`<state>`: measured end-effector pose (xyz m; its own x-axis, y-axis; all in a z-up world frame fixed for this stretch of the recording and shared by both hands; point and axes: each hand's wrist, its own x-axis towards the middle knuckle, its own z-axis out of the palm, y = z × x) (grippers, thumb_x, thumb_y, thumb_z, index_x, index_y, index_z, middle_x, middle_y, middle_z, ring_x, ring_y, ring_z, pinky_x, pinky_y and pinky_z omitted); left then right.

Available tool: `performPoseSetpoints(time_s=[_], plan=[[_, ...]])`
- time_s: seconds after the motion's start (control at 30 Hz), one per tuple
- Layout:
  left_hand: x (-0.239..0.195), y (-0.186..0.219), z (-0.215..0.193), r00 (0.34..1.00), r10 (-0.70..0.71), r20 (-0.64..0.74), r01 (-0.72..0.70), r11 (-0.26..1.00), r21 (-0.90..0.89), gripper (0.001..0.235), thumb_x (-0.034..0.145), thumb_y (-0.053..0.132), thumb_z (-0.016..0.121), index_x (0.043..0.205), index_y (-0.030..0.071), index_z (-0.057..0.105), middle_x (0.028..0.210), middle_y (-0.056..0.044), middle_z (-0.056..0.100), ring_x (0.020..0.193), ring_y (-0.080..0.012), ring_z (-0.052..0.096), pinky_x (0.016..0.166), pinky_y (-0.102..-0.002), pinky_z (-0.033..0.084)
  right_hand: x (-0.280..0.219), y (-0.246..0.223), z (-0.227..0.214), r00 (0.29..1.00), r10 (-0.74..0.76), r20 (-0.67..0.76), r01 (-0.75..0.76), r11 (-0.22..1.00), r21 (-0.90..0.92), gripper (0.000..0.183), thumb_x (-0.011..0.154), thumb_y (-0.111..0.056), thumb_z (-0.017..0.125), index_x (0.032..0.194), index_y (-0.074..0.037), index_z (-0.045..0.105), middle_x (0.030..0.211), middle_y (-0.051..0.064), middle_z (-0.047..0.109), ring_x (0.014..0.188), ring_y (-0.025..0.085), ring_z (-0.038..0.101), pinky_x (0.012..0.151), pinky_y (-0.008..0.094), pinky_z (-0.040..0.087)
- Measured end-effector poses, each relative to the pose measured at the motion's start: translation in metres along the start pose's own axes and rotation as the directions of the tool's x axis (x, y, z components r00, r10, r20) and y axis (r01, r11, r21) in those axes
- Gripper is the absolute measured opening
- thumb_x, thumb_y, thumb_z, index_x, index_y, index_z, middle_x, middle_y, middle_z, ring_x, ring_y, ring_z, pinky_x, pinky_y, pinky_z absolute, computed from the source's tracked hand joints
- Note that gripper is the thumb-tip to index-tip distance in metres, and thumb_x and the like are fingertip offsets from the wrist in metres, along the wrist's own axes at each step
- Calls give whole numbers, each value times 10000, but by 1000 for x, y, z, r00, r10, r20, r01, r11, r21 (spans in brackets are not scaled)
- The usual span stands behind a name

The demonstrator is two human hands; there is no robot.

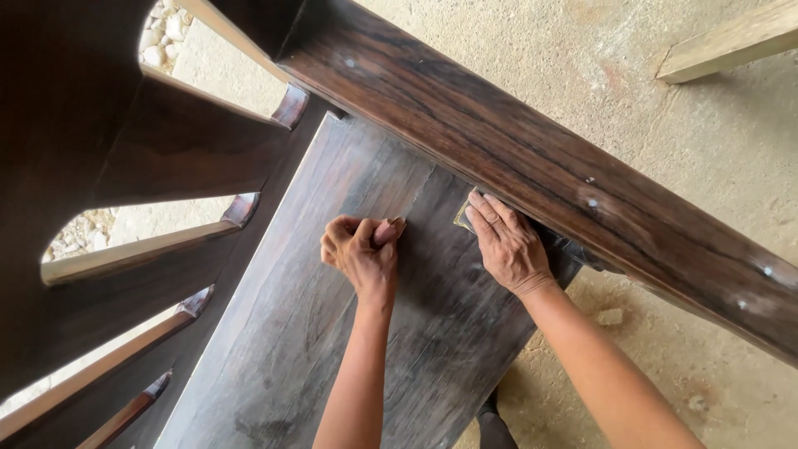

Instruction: The person sits on the floor and sands the surface of a dark wooden bench using a sanding block. They hold a small container in their left hand while scrubbing the bench seat with their right hand.

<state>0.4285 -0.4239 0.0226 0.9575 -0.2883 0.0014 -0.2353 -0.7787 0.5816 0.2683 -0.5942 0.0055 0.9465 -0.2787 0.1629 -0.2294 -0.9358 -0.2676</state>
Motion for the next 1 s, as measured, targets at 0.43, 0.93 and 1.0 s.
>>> performPoseSetpoints(time_s=[0.43, 0.93, 1.0], plan=[[15, 23, 22, 995, 95, 42, -95, 995, -13, 285, 815, 410, 836, 794, 151, 717, 1062, -49, 537, 1084, -277, 467, 999, -441, 305, 1, 2, -5, 1000, 3, -16, -2, 999, 54, 359, 981, -51, 604, 1336, -33, 657, 1479, 76, 611, 1392, 272, 535, 1172, 403, 435], [33, 42, 43, 994, 108, 22, -107, 993, -48, 238, 778, 373, 850, 825, 159, 757, 1039, -58, 527, 1066, -280, 451, 980, -455, 291, 4, 4, -7, 999, -14, -39, 16, 999, 35, 333, 957, -46, 606, 1277, -24, 693, 1413, 107, 656, 1354, 298, 575, 1169, 421, 427], [29, 37, 42, 994, 104, 22, -104, 995, -13, 241, 783, 381, 850, 806, 161, 754, 1026, -57, 525, 1072, -282, 447, 974, -447, 294, 3, 6, -4, 999, -7, -36, 9, 999, 40, 332, 955, -47, 607, 1275, -22, 692, 1417, 109, 657, 1354, 297, 574, 1167, 419, 428]])
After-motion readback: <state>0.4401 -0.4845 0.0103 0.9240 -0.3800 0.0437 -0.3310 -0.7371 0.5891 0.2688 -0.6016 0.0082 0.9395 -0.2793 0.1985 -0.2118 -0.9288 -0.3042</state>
